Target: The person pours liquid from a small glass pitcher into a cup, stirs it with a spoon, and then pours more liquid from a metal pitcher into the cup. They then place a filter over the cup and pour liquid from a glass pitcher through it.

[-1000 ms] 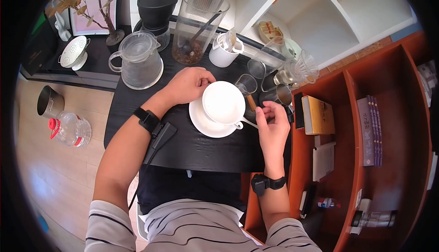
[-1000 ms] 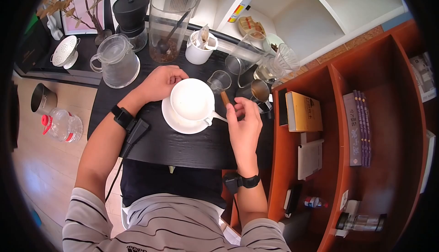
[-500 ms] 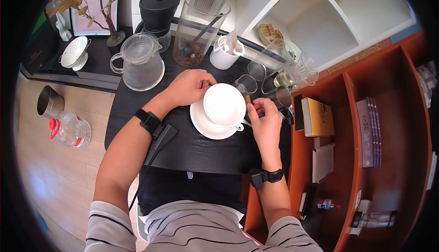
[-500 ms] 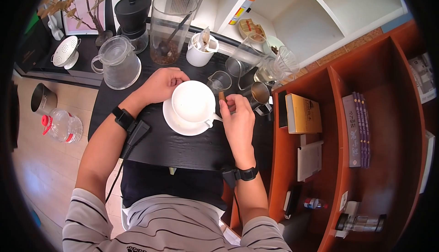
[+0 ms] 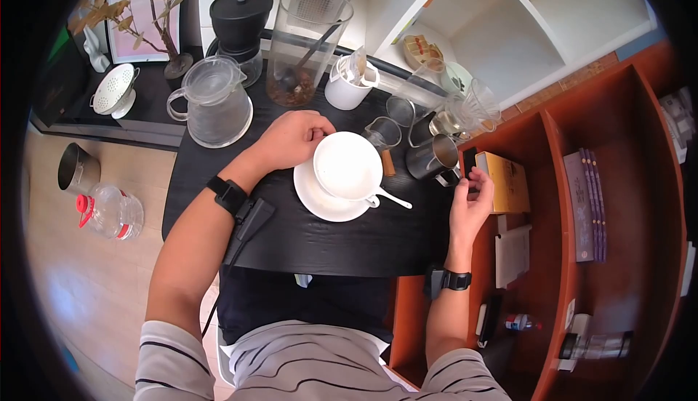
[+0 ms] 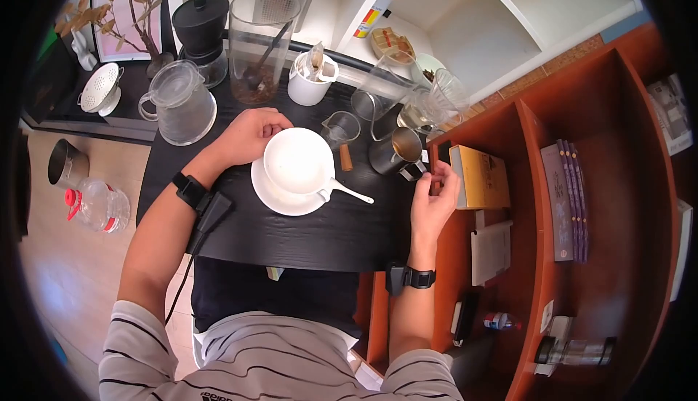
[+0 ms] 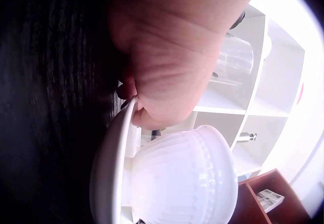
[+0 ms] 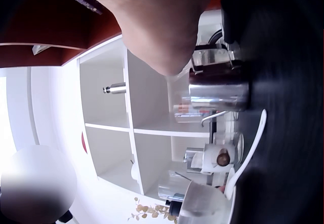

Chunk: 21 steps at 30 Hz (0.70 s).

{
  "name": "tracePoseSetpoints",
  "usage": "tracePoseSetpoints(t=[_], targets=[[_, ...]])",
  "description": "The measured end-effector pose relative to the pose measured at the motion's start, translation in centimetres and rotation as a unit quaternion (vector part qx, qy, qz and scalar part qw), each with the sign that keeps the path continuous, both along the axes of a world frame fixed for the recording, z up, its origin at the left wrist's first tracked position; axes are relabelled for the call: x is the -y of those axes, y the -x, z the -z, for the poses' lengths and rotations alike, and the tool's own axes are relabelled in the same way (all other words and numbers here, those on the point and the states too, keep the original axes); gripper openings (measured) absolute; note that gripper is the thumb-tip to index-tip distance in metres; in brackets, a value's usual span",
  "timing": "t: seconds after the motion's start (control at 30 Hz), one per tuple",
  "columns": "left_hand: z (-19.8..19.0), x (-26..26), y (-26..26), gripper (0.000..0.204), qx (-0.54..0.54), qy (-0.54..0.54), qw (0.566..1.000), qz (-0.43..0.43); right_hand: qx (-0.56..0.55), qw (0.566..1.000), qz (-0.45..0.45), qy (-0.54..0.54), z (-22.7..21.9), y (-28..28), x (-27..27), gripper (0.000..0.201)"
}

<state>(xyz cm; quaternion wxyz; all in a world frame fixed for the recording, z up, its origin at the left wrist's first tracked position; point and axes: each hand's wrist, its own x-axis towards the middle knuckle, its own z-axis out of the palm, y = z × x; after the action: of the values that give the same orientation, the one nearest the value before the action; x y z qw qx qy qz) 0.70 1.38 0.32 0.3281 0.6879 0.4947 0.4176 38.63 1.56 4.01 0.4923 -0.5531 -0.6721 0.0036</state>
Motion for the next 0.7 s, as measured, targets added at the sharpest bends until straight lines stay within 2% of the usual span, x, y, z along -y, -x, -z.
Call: tracePoseSetpoints(t=[0.17,0.23,0.33,0.5,0.7], targets=[[-0.1,-0.1,-0.1,0.017,0.003,0.012,1.000,0.007,-0.005,0.999,-0.008,0.045,2.0,-1.6,-0.3,0.031],[-0.3,0.0,-0.1,0.017,0.040,0.043,0.998,0.010,-0.024,0.998,-0.030,0.048,2.1,-1.4,-0.3,0.028],[-0.9,0.3,-0.3,0.017,0.037,0.047,0.998,0.007,-0.032,0.996,-0.044,0.067,2.5,-0.9,-0.2,0.025],[-0.2,0.0,-0.4,0.018,0.032,0.038,0.999,0.007,-0.079,0.994,-0.058,0.052,3.3,-0.8,-0.5,0.021],[-0.2,-0.1,-0.3,0.019,0.043,0.036,0.998,0.005,-0.153,0.979,-0.106,0.088,3.3,-0.5,-0.7,0.020]])
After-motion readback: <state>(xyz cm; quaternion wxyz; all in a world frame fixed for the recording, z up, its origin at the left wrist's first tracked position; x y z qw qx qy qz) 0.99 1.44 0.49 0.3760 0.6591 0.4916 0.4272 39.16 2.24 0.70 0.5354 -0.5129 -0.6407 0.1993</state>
